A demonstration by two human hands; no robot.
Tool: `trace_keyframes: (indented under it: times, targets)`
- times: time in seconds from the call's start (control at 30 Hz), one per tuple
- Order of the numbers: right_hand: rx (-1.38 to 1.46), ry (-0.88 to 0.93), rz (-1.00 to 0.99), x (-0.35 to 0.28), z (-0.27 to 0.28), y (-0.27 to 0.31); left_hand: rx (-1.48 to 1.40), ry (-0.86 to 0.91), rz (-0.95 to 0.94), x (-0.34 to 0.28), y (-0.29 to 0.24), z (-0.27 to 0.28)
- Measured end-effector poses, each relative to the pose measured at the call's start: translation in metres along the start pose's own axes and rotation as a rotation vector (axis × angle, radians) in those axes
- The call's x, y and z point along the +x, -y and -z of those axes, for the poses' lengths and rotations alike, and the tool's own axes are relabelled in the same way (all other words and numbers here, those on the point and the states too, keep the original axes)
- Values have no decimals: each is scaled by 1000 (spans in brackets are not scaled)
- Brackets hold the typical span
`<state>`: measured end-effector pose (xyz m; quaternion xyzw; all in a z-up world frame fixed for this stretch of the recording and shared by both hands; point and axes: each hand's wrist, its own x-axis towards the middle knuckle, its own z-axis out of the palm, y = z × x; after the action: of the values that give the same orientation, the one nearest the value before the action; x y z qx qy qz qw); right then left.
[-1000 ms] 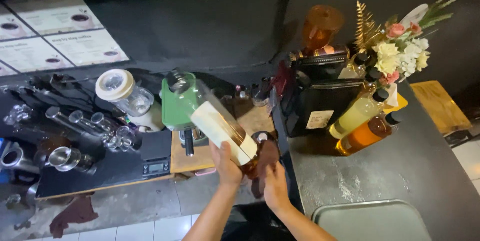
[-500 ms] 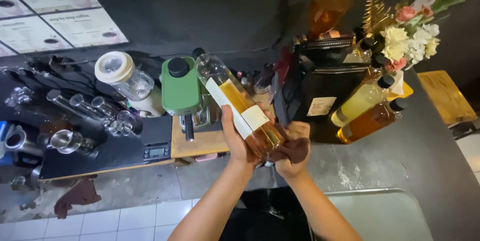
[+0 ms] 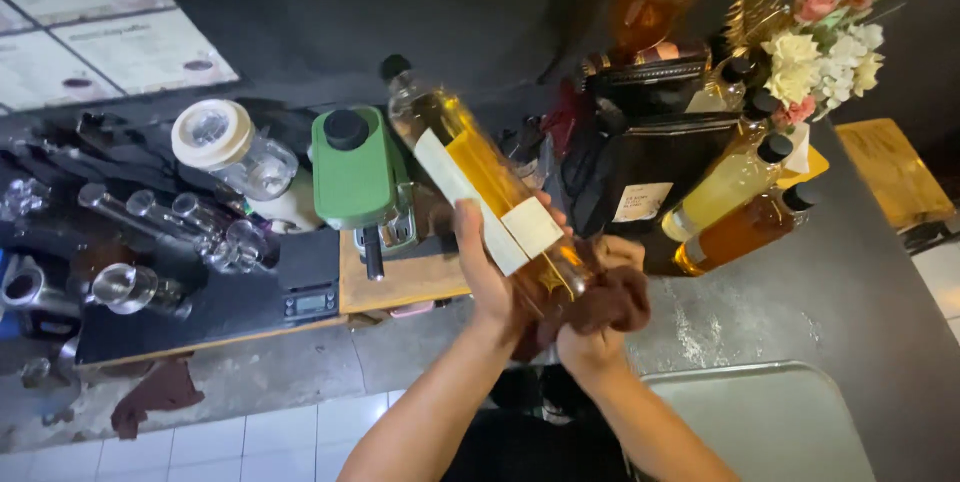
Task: The person wipes a bottle with a cloth, shakes it, and sets it on a tray, then repeats the process with two more bottles.
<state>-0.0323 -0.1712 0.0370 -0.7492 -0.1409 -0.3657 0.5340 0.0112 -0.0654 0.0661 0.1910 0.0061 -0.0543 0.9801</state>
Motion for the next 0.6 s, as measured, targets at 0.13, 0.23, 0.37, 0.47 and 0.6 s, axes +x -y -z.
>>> trace_keyframes:
  times: [0.13,0.23,0.37,0.47,0.6]
  targets:
    - [-99,-119,256,0,-13,19,-7,-51,-71,-9,17,-4]
    - [-166,-108,400,12,6,16,67,-60,-83,-19,20,-12]
    - [-155,-76,402,17,20,14,385,179,-318,-30,15,-26]
    - [474,-164,-120,4,11,26,704,270,-659,-30,15,-36]
    - [826,-175,-626,0,36,31,897,437,-496,-39,5,-29]
